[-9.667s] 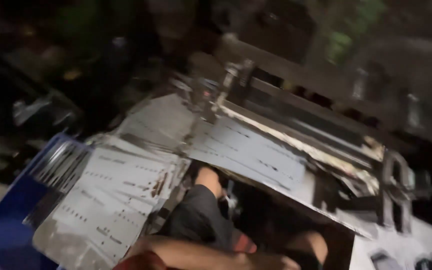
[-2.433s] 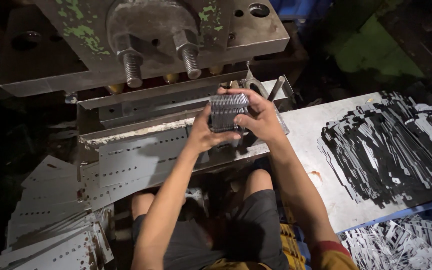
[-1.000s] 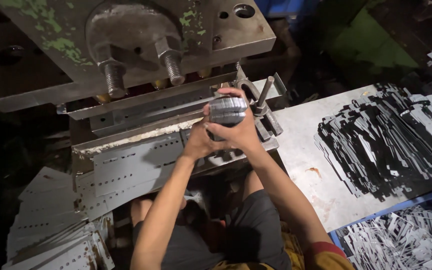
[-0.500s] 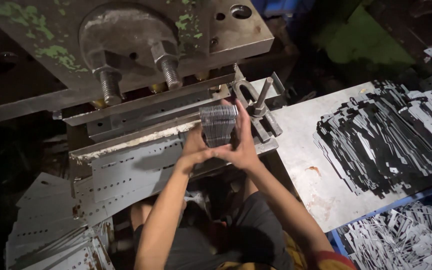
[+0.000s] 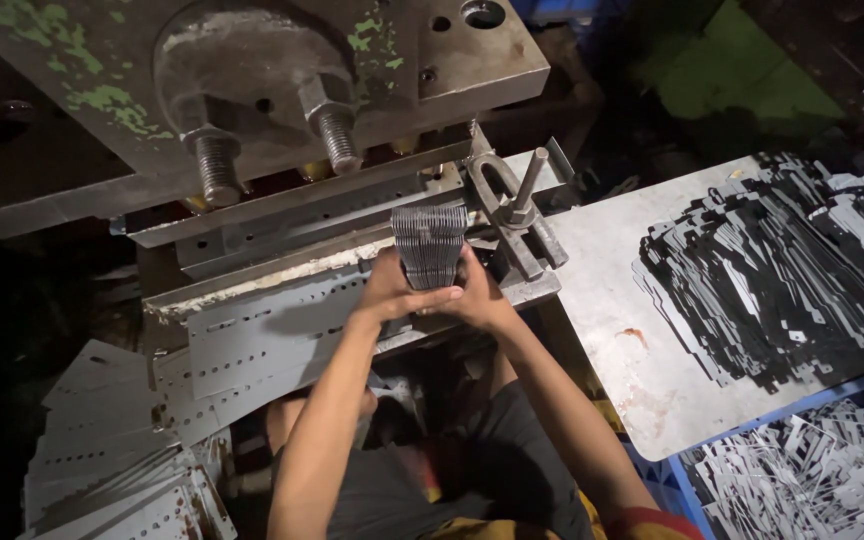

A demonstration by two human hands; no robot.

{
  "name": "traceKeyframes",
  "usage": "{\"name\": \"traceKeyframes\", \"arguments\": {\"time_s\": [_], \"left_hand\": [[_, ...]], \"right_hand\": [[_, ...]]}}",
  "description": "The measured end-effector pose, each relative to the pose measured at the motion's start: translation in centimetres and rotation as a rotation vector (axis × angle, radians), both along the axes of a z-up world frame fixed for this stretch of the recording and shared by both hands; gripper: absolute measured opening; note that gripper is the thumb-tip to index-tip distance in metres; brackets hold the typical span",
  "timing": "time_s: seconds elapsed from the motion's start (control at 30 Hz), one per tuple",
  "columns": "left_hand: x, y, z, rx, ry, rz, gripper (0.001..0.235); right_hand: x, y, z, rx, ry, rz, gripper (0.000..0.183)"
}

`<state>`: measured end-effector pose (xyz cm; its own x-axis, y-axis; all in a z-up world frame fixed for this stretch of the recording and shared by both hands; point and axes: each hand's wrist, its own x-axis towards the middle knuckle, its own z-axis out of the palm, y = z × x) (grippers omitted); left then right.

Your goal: Stamping or punching holes into metal plates using an industrial press machine.

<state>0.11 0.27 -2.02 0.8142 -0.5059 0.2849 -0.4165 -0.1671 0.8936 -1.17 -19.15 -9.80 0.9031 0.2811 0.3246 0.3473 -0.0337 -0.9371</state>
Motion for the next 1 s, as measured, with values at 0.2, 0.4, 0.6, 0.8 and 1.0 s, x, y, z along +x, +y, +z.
{"name": "traceKeyframes", "arguments": {"time_s": [0.2, 0.4, 0.6, 0.8, 1.0], "left_hand": [[0.6, -0.7, -2.6, 0.067, 0.056, 0.03, 0.084], [1.8, -1.3, -5.4, 0.359, 0.092, 0.14, 0.122], [-0.1, -1.1, 1.6, -0.039, -0.041, -0.047, 0.131], [-0.9, -2.3, 5.4, -0.587, 0.104, -0.131, 0.111], [-1.1, -2.7, 5.9, -0.452, 0.101, -0.054, 0.053]], "right_hand": [[0.2, 0.4, -2.9, -0.06, -0.008, 0.02, 0.062], [0.2, 0.5, -5.1, -0.103, 0.007, -0.02, 0.043], [0.3, 1.1, -4.3, -0.143, -0.292, -0.04, 0.046], [-0.6, 1.7, -1.1, -0.032, -0.037, -0.062, 0.075], [-0.5, 1.0, -2.3, -0.193, -0.013, -0.079, 0.07]]}}
